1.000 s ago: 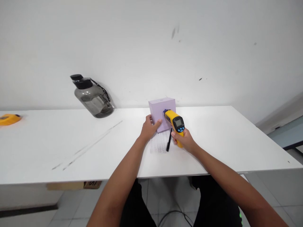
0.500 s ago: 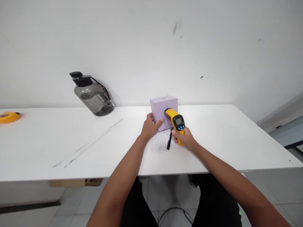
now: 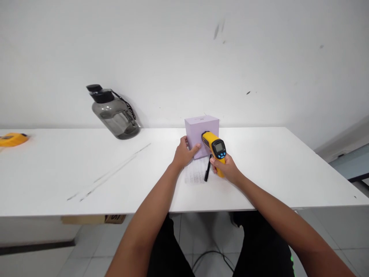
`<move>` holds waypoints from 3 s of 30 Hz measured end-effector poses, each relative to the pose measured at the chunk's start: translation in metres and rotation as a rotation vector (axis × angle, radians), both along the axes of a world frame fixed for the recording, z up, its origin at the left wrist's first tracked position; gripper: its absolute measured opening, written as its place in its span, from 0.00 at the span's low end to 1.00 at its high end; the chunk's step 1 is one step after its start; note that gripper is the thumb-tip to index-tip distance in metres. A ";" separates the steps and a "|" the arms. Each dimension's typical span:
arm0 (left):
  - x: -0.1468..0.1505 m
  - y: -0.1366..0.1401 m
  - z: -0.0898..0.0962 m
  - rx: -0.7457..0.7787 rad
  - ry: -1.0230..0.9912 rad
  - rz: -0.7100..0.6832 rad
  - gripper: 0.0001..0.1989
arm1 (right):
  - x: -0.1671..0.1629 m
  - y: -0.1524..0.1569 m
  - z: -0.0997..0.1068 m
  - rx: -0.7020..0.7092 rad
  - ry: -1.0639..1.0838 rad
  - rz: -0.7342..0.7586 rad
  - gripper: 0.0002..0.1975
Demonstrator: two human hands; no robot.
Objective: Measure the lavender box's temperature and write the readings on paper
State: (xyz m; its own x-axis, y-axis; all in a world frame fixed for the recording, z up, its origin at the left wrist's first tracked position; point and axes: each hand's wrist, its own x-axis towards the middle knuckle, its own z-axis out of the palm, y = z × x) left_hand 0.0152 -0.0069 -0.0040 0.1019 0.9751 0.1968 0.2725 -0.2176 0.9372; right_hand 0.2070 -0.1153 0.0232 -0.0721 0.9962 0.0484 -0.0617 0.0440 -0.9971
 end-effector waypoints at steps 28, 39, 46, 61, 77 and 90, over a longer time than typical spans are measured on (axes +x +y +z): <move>0.000 0.003 -0.003 -0.022 -0.057 -0.008 0.40 | -0.001 0.002 -0.002 -0.025 -0.005 -0.003 0.29; 0.002 0.004 -0.001 -0.059 -0.085 0.011 0.39 | -0.001 -0.002 -0.002 0.063 -0.102 -0.125 0.25; 0.003 0.006 0.001 -0.076 -0.178 -0.019 0.39 | 0.000 0.002 0.005 0.107 -0.069 -0.358 0.22; 0.002 0.005 0.007 -0.049 -0.169 -0.028 0.39 | 0.004 0.003 0.010 0.056 -0.059 -0.416 0.23; 0.003 0.002 0.010 -0.060 -0.178 -0.027 0.41 | 0.003 0.003 0.011 0.089 -0.108 -0.454 0.25; 0.004 0.002 0.011 -0.051 -0.183 -0.032 0.40 | 0.004 0.004 0.008 0.089 -0.118 -0.447 0.25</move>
State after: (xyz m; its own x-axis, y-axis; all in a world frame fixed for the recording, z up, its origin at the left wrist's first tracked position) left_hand 0.0190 -0.0053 0.0067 0.0998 0.9813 0.1648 0.0899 -0.1739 0.9807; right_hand 0.2109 -0.1116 0.0312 0.3529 0.9231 0.1527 0.0963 0.1265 -0.9873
